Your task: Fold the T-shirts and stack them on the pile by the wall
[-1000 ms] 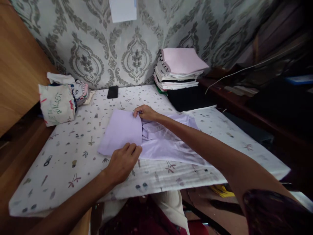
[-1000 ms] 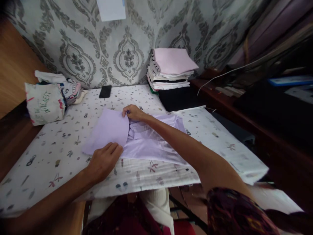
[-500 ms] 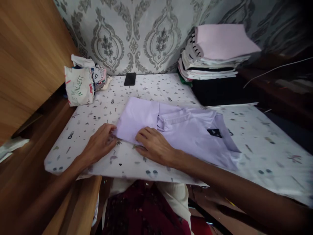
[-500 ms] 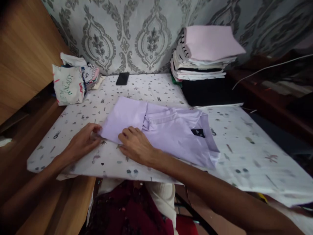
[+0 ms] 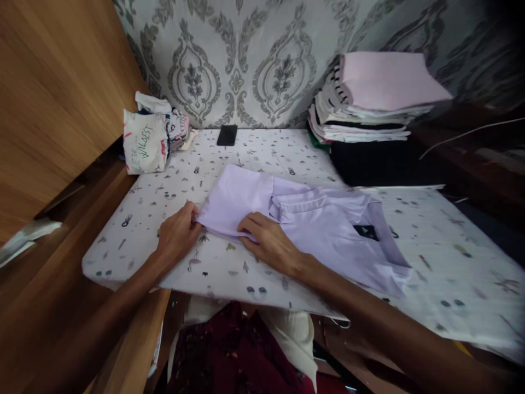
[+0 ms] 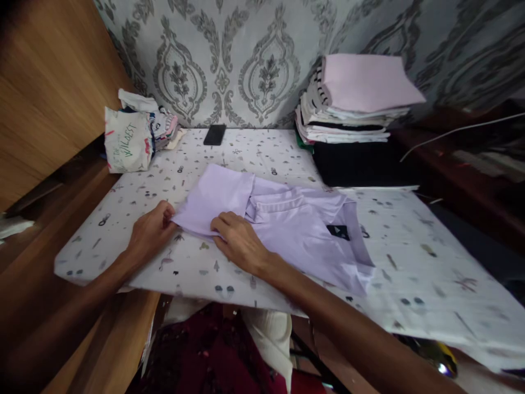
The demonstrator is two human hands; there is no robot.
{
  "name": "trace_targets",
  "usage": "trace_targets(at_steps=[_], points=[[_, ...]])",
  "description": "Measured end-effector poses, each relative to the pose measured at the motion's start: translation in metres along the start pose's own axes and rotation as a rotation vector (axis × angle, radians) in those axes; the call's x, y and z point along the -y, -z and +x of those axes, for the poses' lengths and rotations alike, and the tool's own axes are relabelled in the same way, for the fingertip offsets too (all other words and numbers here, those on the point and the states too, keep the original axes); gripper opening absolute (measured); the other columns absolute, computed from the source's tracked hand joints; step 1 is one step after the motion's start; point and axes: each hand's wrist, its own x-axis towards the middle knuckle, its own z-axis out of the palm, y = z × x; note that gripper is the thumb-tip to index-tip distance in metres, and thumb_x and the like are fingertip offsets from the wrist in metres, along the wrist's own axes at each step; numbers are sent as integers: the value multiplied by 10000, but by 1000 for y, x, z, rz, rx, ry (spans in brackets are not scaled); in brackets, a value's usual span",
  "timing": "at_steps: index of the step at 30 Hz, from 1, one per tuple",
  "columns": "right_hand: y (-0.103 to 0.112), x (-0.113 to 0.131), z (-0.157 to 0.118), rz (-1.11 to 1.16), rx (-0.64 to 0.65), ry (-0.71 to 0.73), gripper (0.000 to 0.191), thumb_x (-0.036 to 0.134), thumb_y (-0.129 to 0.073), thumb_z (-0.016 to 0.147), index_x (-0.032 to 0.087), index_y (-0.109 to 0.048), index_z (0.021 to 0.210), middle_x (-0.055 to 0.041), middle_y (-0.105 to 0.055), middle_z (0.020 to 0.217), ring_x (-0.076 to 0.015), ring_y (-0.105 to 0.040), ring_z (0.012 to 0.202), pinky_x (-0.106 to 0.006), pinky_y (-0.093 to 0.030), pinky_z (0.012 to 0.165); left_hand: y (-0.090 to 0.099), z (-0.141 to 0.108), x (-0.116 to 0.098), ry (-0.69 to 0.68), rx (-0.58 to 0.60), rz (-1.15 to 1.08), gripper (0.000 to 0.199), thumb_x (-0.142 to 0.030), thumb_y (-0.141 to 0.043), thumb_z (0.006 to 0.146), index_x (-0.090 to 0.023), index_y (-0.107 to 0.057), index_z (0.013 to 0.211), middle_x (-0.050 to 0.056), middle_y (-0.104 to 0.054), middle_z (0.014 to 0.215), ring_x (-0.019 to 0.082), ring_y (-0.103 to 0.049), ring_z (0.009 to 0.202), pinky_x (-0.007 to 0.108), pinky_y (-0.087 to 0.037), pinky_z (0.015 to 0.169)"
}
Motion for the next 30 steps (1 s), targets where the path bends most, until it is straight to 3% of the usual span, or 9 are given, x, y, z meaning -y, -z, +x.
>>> trace_targets(at_steps=[7, 14, 19, 22, 27, 30], points=[[-2, -2, -1, -149, -39, 93, 234, 13, -441, 886, 173, -590, 971, -103, -610, 988, -223, -565, 928, -352, -500, 800, 4, -11, 3, -11, -6, 18, 162, -152, -509, 786, -237, -483, 921, -15, -607, 819, 175, -529, 711, 299, -339, 660], [-6, -5, -4, -253, -38, 193, 311, -18, -367, 903, 166, -606, 978, -105, -609, 979, -217, -530, 897, -338, -481, 783, 9, -14, 24, -147, 41, -176, 312, -159, -482, 762, -239, -528, 1061, 3, -641, 951, 169, -571, 759, 299, -409, 700], [-8, -6, -7, -327, 3, 236, 292, -2, -379, 932, 154, -622, 978, -101, -609, 964, -211, -503, 868, -331, -440, 774, 9, -10, 25, -255, 19, -85, 121, -200, -456, 819, -233, -538, 901, 5, -623, 878, 184, -573, 797, 305, -402, 727], [-3, -1, -9, -311, 79, 231, 250, 20, -419, 924, 156, -627, 949, -97, -619, 958, -211, -508, 875, -340, -433, 787, 8, -9, 28, -272, 1, -34, 109, -183, -420, 820, -232, -511, 854, 2, -605, 846, 181, -563, 766, 304, -393, 706], [21, 6, -9, -163, 164, 208, 132, 229, -564, 934, 149, -662, 971, -96, -660, 986, -224, -570, 917, -369, -463, 828, 20, 1, 39, -338, 205, 11, 153, -204, -425, 831, -241, -554, 904, 2, -632, 902, 186, -587, 802, 305, -408, 711], [32, -2, 1, -69, 113, 173, 245, 321, -521, 996, 150, -674, 1083, -93, -695, 995, -224, -626, 956, -379, -488, 887, 31, 36, 32, -432, 287, -88, 175, -262, -448, 855, -237, -592, 951, 6, -643, 926, 172, -578, 765, 283, -417, 662]])
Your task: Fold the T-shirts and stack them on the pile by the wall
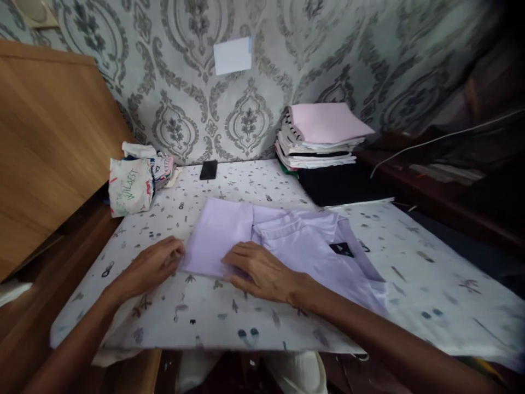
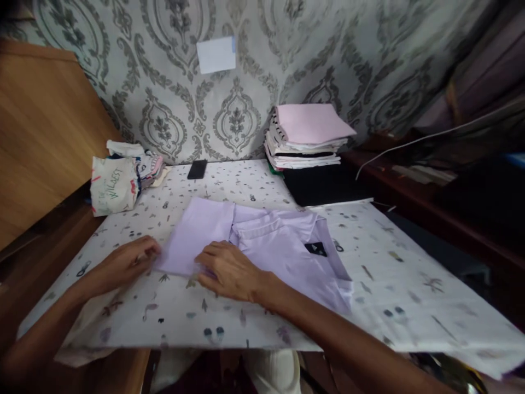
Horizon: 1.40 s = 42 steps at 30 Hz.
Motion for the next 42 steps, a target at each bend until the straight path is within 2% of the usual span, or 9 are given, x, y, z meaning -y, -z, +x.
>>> trace_targets(at_steps=[2, 4, 6, 8, 12, 22, 33, 38, 42], points=[[1, -13, 9, -44, -79, -92, 278, 315, -502, 1010, 146, -667, 1156, -132, -701, 1124, -253, -631, 1093, -424, -474, 987, 10, 40, 3, -31, -43, -74, 212, -321, -461, 865, -225, -607, 984, 18, -649, 940, 176, -578, 756, 275, -420, 622], [-1, -29, 19, -146, -141, -234, 334, 332, -545, 988, 125, -649, 1229, -200, -630, 1334, -318, -544, 1301, -508, -404, 1103, 12, 91, 5, -45, -125, -132, 229, -345, -468, 861, -210, -609, 982, 35, -655, 951, 197, -598, 832, 286, -458, 667], [-5, -43, 26, -225, -130, -374, 486, 400, -604, 953, 85, -603, 1323, -255, -506, 1487, -370, -392, 1451, -574, -298, 1184, 7, 141, 7, -63, -211, -140, 226, -333, -490, 841, -200, -618, 972, 62, -666, 998, 229, -598, 960, 329, -487, 787], [-8, -54, 30, -240, -66, -472, 657, 495, -614, 936, 49, -534, 1412, -272, -434, 1547, -383, -312, 1500, -590, -235, 1216, -2, 182, 10, -95, -216, -136, 208, -323, -539, 801, -193, -638, 930, 75, -678, 1010, 249, -583, 1010, 373, -472, 882], [-13, -63, 27, -214, 8, -539, 801, 610, -534, 948, 37, -440, 1501, -264, -353, 1601, -379, -284, 1516, -597, -222, 1223, -18, 219, 17, -158, -133, -160, 155, -349, -594, 758, -202, -645, 750, 30, -660, 783, 224, -554, 864, 378, -438, 902], [-14, -64, 24, -188, 2, -520, 830, 645, -504, 951, 35, -428, 1509, -287, -319, 1605, -397, -232, 1531, -637, -214, 1211, -22, 227, 20, -124, -21, -365, 397, -591, -527, 805, -197, -538, 760, -26, -525, 674, 137, -471, 625, 247, -388, 596], [-13, -65, 25, -187, 26, -531, 836, 648, -482, 958, 44, -398, 1530, -278, -299, 1619, -377, -221, 1539, -612, -191, 1225, -26, 225, 25, -32, -228, -114, 227, -431, -601, 799, -221, -557, 723, -10, -522, 651, 183, -462, 686, 296, -350, 700], [-15, -66, 24, -170, 2, -524, 799, 636, -487, 959, 58, -424, 1508, -274, -324, 1611, -382, -239, 1532, -621, -193, 1216, -22, 197, 23, 61, -289, -137, 210, -400, -512, 859, -205, -581, 896, 19, -615, 827, 198, -565, 819, 303, -430, 766], [-14, -64, 23, -127, -17, -530, 765, 602, -515, 962, 56, -441, 1493, -268, -333, 1610, -383, -234, 1534, -610, -179, 1225, -18, 144, 22, 294, -234, -447, 358, -503, -603, 803, -192, -587, 980, 13, -633, 792, 196, -611, 762, 313, -491, 718]])
